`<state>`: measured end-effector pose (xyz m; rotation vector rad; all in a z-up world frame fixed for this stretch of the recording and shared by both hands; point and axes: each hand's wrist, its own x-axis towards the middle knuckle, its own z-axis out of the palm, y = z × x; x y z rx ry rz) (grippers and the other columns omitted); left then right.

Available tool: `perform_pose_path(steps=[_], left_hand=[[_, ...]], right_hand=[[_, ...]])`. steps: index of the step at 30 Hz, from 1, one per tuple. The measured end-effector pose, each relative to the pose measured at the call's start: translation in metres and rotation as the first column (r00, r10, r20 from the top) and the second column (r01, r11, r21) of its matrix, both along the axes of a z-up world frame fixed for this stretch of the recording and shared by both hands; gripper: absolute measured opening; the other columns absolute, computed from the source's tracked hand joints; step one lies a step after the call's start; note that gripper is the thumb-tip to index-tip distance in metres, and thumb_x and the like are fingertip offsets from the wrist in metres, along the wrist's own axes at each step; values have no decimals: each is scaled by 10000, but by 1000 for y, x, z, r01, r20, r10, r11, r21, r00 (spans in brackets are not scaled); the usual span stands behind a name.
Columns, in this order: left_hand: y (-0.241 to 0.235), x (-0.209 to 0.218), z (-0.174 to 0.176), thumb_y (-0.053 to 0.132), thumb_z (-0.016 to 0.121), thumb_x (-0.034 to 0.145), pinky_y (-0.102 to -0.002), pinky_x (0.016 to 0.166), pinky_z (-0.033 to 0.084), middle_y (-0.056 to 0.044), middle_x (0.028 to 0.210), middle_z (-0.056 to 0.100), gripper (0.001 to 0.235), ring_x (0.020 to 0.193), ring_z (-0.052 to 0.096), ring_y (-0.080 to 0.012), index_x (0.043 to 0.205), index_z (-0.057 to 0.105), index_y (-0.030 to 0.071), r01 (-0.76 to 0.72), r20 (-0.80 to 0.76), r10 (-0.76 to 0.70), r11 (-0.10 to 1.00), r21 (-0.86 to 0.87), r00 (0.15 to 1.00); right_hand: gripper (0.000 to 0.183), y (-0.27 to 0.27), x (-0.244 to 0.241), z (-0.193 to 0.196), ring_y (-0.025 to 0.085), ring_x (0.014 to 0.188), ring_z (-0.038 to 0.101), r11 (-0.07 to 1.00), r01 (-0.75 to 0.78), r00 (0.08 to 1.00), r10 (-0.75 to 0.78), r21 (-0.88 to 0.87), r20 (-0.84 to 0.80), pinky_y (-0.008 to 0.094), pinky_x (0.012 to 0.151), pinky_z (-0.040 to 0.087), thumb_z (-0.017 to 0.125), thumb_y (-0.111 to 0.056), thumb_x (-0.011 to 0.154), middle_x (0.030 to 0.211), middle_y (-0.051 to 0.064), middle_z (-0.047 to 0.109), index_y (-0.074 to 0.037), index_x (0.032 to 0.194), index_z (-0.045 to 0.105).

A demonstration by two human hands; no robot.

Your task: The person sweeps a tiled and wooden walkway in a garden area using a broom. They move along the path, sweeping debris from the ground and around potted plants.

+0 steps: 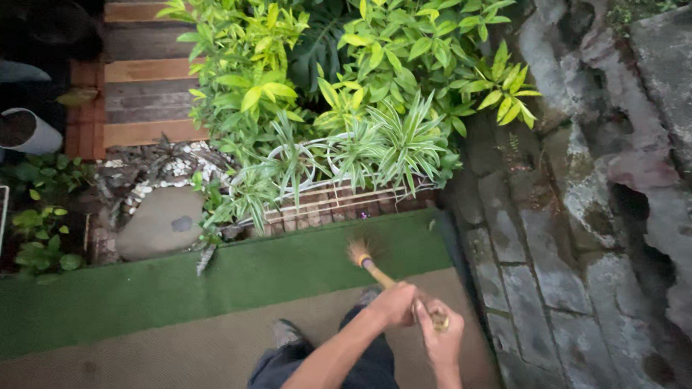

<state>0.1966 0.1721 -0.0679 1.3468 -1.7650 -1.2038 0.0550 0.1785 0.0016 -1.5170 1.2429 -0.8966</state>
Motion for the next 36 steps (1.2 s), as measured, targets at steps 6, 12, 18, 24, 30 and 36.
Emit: perform_pose_path(steps=[6,12,18,24,30,36], left_hand=[[16,21,69,95,752,774,-483,847,557,-206,936,732,224,933,706,-414,995,723,70,-68,-129,63,997,-31,990],[22,21,83,59,700,743,-452,809,563,-215,934,721,191,937,724,-396,928,677,15,-222,-333,186,972,-74,924],[27,28,84,49,705,751,-462,769,542,-230,900,704,192,897,697,-417,935,678,2,-246,-290,221,968,-52,931],[27,34,110,39,700,716,-435,768,518,-193,890,717,260,868,689,-382,976,710,33,-312,-335,259,943,-113,906],[26,16,147,80,769,789,-426,728,478,-142,762,616,174,769,632,-334,772,604,26,-298,-354,210,930,-216,912],[-6,-26,144,107,800,883,-426,736,492,-142,795,602,281,794,608,-335,791,553,11,-300,-370,212,933,-200,905]], right_hand=[[206,8,3,52,101,663,537,995,-67,995,73,79,-68,275,590,425,721,-100,908,721,30,638,-20,735,645],[679,-10,-23,58,171,981,673,924,-183,948,75,337,311,334,792,562,298,-643,1008,1139,58,695,-95,1076,694],[492,-12,-6,-65,180,950,657,639,-93,971,-112,763,212,337,787,554,436,-485,966,1106,61,675,-76,1121,663],[366,-61,12,-147,189,920,641,556,-186,936,-149,810,317,340,783,545,575,-327,925,1072,64,655,-58,1166,632],[370,-99,-5,-152,197,890,625,719,-420,886,193,554,421,342,778,537,713,-169,883,1038,66,635,-40,1211,601],[222,-172,-43,-172,241,623,585,501,20,931,-325,865,167,387,565,509,633,-232,939,742,90,600,-22,1002,597]])
